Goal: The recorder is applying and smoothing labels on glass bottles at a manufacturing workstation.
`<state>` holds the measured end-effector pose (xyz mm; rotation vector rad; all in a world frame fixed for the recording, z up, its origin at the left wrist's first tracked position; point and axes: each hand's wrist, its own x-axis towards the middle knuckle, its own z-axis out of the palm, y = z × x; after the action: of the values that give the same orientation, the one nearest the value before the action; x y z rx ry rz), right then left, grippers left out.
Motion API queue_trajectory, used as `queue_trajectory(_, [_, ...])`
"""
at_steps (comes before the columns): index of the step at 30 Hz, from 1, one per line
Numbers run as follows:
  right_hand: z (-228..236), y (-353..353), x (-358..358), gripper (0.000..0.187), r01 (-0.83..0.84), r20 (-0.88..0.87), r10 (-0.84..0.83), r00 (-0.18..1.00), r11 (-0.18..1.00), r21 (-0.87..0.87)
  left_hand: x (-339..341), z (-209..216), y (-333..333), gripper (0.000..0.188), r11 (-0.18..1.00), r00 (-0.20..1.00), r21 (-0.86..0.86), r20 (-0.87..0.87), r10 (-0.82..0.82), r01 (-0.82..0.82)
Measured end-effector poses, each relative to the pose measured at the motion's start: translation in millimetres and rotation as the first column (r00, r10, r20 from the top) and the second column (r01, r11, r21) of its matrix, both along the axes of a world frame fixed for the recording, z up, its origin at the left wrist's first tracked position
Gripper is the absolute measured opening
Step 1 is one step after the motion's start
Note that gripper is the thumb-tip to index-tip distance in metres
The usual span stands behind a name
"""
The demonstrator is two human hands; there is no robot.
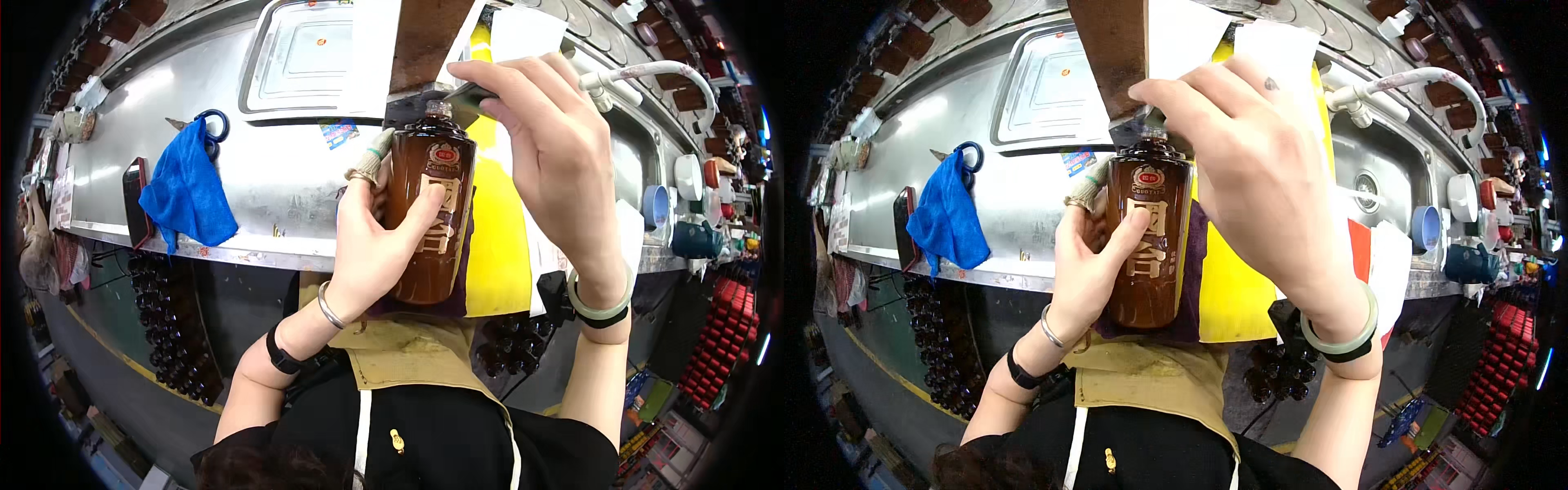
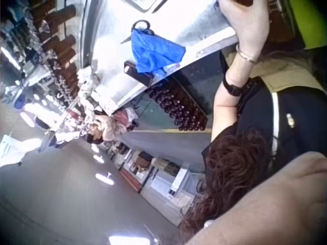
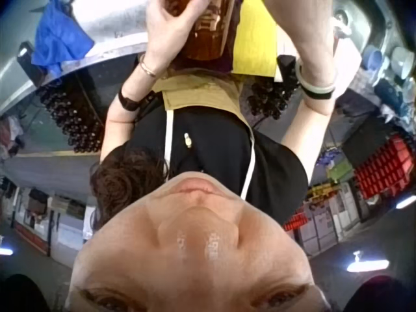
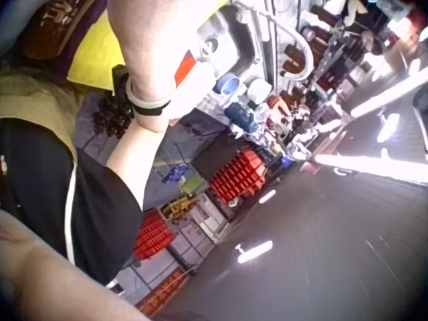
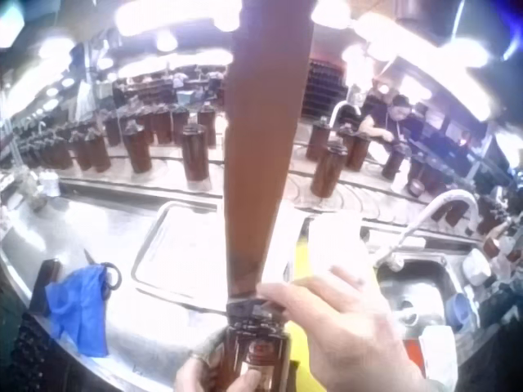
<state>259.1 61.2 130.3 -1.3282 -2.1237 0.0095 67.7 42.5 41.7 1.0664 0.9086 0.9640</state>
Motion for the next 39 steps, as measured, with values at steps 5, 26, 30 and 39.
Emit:
queue_trajectory(5, [-9.5, -4.8, -2.9, 0.031, 0.008, 0.020, -0.008, 1.000, 1.000, -0.006, -2.4, -0.2, 0.1, 0.063, 0.998, 1.000, -0.068, 0.007, -0.001, 0.001])
queue_trajectory(26, [-88.6, -94.9, -42.8, 0.075, -0.173, -0.766, -0.592, 0.249, 0.751, -0.637, -30.4, -8.6, -16.2, 0.072, 0.979, 0.970, -0.144, 0.217, -0.113, 0.147])
queue_trajectory(30, [-87.2, -94.5, -42.8, 0.075, -0.155, -0.761, -0.594, 0.260, 0.753, -0.640, -30.1, -8.2, -16.5, 0.072, 0.979, 0.969, -0.139, 0.217, -0.114, 0.147])
queue_trajectory(39, [-58.5, -79.9, -22.8, 0.051, -0.042, -0.731, -0.499, 0.466, 0.813, -0.581, -24.9, -7.3, -20.7, 0.088, 0.986, 0.980, -0.032, 0.126, -0.156, 0.161])
